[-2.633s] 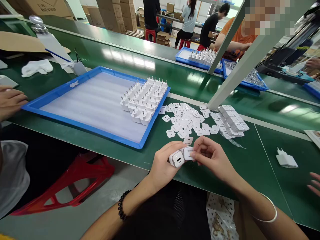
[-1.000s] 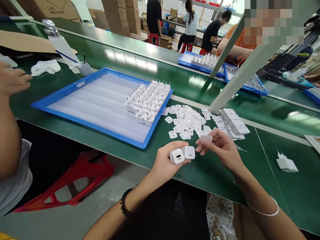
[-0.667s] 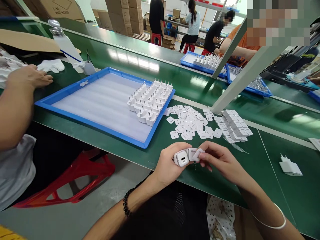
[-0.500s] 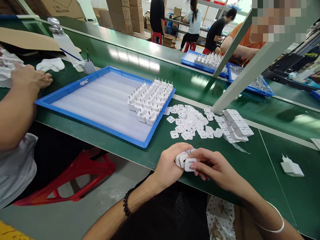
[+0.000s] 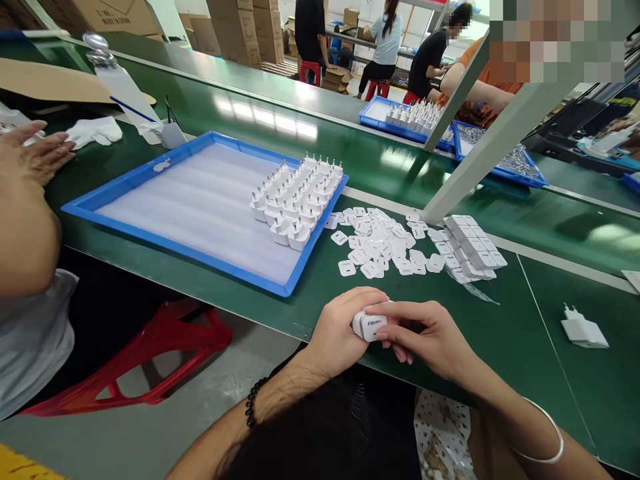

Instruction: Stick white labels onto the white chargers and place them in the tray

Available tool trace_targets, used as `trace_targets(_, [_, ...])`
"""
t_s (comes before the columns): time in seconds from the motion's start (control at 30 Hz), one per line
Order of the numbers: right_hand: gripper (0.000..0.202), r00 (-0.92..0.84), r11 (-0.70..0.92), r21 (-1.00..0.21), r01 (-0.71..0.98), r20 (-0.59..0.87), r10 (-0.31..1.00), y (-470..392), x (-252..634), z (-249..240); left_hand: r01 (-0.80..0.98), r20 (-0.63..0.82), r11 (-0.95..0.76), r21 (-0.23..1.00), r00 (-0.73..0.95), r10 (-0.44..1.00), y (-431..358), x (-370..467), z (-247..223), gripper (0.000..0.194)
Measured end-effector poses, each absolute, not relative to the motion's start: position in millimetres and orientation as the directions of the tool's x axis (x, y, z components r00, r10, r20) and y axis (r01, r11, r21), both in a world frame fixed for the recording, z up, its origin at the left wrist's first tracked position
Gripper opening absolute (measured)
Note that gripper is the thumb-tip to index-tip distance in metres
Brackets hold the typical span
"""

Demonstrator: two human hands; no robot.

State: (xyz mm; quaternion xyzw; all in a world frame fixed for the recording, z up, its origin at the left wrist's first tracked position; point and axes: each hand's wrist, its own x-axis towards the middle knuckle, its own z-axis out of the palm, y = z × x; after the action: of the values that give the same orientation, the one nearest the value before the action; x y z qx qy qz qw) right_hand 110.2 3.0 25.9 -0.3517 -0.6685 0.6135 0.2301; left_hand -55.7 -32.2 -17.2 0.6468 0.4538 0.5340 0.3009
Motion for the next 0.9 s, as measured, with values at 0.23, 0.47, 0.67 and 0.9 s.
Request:
trace_targets(0.23, [0.021, -0.607, -0.08, -0.973, 0.218, -0.199, 0.769, 0.9, 107.4, 32.0, 0.283, 0.421, -0.42, 0.862, 0.06, 0.905, -31.9, -55.8, -11.5, 0.011])
trace_targets(0.47, [0.034, -0.566, -0.177, -0.955, 0.24, -0.285, 0.774, 1.1, 107.0, 34.1, 0.355, 0.51, -0.505, 0.787, 0.086, 0.856, -31.7, -56.1, -21.9, 0.021])
trace_targets(0.67, [0.04, -0.555, -0.228, -0.944, 0.24, -0.326, 0.766, 2.2, 108.4, 30.7, 0.42, 0.58, -0.584, 0.694, 0.154, 0.8, -31.3, -56.0, -26.8, 0.021])
trace_targets(0.9, [0.037, -0.596, -0.23, -0.954, 0.192, -0.3, 0.745, 2.1, 108.0, 30.7, 0.399, 0.529, -0.532, 0.747, 0.128, 0.839, -32.5, -57.1, -23.1, 0.017])
